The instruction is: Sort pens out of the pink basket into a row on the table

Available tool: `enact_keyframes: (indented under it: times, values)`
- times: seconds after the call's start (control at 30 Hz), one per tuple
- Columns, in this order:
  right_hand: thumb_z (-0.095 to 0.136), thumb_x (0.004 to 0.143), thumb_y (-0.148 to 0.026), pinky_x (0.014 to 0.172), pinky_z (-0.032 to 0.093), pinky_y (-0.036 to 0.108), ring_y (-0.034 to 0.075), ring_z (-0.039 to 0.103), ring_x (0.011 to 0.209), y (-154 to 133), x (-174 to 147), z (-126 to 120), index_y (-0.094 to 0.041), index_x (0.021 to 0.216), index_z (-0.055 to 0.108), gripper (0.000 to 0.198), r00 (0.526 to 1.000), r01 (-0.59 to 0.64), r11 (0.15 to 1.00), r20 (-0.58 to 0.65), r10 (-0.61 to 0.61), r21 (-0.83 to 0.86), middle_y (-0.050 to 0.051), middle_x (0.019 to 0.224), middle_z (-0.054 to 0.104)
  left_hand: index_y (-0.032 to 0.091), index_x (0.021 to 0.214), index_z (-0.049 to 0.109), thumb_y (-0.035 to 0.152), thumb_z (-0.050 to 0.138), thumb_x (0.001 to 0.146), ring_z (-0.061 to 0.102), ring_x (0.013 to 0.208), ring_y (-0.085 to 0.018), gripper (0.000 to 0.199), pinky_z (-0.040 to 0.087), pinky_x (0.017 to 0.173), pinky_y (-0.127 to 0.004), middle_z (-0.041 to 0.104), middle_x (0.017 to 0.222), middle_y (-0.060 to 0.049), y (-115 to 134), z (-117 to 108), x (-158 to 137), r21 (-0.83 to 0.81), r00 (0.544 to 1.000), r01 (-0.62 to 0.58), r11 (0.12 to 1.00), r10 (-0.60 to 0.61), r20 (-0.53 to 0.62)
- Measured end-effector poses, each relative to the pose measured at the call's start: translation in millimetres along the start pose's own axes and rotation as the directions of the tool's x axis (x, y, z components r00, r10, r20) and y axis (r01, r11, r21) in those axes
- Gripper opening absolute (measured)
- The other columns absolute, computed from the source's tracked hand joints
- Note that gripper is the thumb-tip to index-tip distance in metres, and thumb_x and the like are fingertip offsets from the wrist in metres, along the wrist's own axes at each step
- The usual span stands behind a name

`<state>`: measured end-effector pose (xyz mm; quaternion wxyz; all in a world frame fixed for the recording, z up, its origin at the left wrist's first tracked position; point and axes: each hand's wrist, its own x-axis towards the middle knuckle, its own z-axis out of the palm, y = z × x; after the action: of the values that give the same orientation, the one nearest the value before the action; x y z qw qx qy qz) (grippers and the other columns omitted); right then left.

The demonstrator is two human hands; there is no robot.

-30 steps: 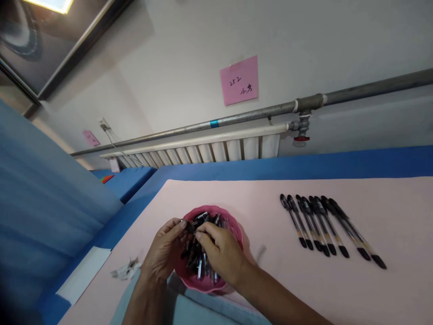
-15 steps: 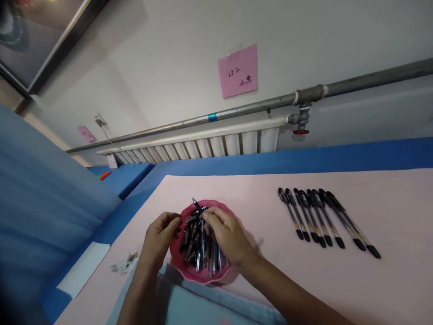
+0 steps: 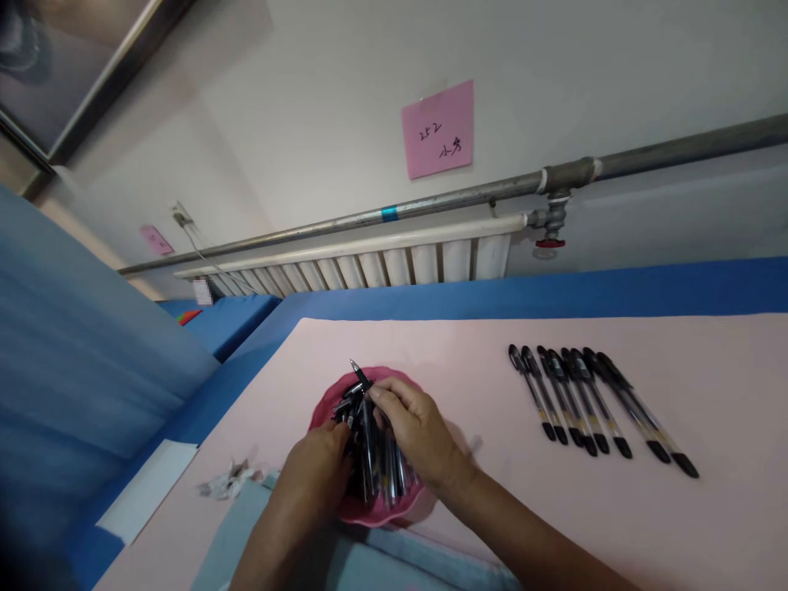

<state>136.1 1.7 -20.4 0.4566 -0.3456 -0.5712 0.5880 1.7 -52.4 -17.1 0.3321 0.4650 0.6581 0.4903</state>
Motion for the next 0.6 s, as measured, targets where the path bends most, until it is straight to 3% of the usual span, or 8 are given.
enact_keyframes:
  times: [0.13,0.23,0.3,0.37,0.47,0.6]
  values:
    - [0.048,0.084,-0.035,0.048,0.036,0.021,0.009,0.043,0.05,-4.7,-1.8,-1.7,-0.019,0.069,0.054,0.023,1.0,0.0,1.0,0.024,0.0,-0.023,-0.005,0.057,0.046,0.022,0.054,0.063,0.001,0.064,0.053,0.054,0.067,-0.02,0.02,0.036,0.068,-0.027,0.056,0.058,-0.002,3.6,-6.7,5.9,0.015,0.999,-0.037,0.999,0.037,-0.01]
    - [0.048,0.084,-0.034,0.048,0.037,0.022,0.01,0.043,0.049,-17.0,-7.1,-1.7,-0.02,0.072,0.055,0.019,0.996,0.058,0.995,0.071,-0.052,-0.086,-0.005,0.056,0.046,0.02,0.078,0.069,0.016,0.067,0.063,0.058,0.074,-0.018,0.016,0.042,0.071,-0.028,0.066,0.076,-0.004,12.7,-15.0,12.3,-0.245,0.999,0.033,0.969,-0.027,0.031]
    - [0.048,0.084,-0.033,0.048,0.038,0.023,0.011,0.044,0.05,-26.1,-14.9,-1.4,-0.021,0.075,0.056,0.017,0.99,0.117,0.98,0.097,-0.102,-0.159,-0.005,0.057,0.048,0.017,0.084,0.067,0.021,0.07,0.064,0.061,0.071,-0.016,0.021,0.046,0.069,-0.027,0.067,0.077,-0.004,18.1,-18.2,14.5,-0.533,0.992,0.127,0.837,-0.105,0.073]
    - [0.048,0.083,-0.033,0.051,0.04,0.024,0.013,0.048,0.054,-31.6,-26.4,-2.2,-0.022,0.075,0.057,0.016,0.982,0.166,0.953,0.133,-0.136,-0.254,-0.003,0.06,0.052,0.014,0.08,0.065,0.02,0.075,0.06,0.062,0.067,-0.014,0.023,0.049,0.068,-0.027,0.066,0.072,-0.003,21.4,-17.6,13.2,-0.744,0.983,0.177,0.645,-0.157,0.098]
    - [0.046,0.085,-0.034,0.052,0.039,0.024,0.013,0.048,0.055,-31.8,-47.6,-6.7,-0.022,0.073,0.057,0.02,0.971,0.196,0.907,0.204,-0.126,-0.373,-0.003,0.059,0.052,0.013,0.075,0.064,0.016,0.075,0.061,0.064,0.072,-0.013,0.017,0.052,0.073,-0.026,0.068,0.073,-0.003,24.2,-10.8,4.0,-0.863,0.981,0.183,0.471,-0.149,0.126]
    - [0.045,0.086,-0.034,0.054,0.037,0.023,0.013,0.045,0.056,-31.6,-73.5,-14.6,-0.022,0.074,0.057,0.021,0.976,0.199,0.873,0.166,-0.137,-0.446,-0.003,0.06,0.049,0.013,0.07,0.063,0.013,0.073,0.064,0.065,0.075,-0.013,0.011,0.053,0.078,-0.027,0.068,0.073,-0.003,32.1,-0.5,-18.1,-0.911,0.985,0.161,0.38,-0.123,0.122]
